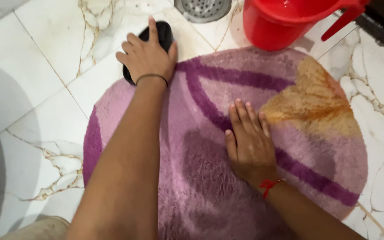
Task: The person washes a pink and purple rug on a tiled floor. They sprinkle powder onto the rug, pour water from a red cup, and scrub the surface with a black brush. The person repeatedly scrubs different sections of the rug while occasionally adding more water.
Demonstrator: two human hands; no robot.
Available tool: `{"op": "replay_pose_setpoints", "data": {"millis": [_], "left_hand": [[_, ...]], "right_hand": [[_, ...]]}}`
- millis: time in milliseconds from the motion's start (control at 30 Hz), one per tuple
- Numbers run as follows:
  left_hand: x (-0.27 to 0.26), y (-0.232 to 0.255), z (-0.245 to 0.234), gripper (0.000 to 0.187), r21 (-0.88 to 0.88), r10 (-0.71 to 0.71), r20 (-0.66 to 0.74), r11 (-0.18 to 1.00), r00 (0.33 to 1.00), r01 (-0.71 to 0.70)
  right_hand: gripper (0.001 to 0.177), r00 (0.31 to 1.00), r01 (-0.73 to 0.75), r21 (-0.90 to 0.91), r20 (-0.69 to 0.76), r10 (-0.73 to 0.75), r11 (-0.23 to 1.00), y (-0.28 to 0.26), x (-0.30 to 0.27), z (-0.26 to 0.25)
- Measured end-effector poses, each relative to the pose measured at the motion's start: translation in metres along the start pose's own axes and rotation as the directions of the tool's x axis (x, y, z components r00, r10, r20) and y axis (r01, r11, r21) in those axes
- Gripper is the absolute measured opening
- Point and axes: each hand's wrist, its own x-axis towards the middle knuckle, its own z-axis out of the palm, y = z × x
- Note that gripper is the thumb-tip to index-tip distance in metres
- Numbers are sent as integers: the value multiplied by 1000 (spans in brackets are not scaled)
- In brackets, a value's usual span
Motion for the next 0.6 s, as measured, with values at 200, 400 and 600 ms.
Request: {"op": "replay_pose_setpoints", "data": {"millis": [200, 400, 600], "left_hand": [[-138, 34, -30, 93, -47, 349, -149, 932, 925, -360], [-130, 17, -45, 83, -221, 286, 31, 936, 958, -273], [-74, 10, -15, 75, -164, 168, 16, 973, 986, -163]], "right_hand": [[59, 1000, 20, -19, -6, -21, 1000, 3, -1, 0], [59, 1000, 20, -23, -1, -20, 1000, 3, -4, 2], [60, 1000, 17, -13, -7, -17, 1000, -1, -8, -2]]}}
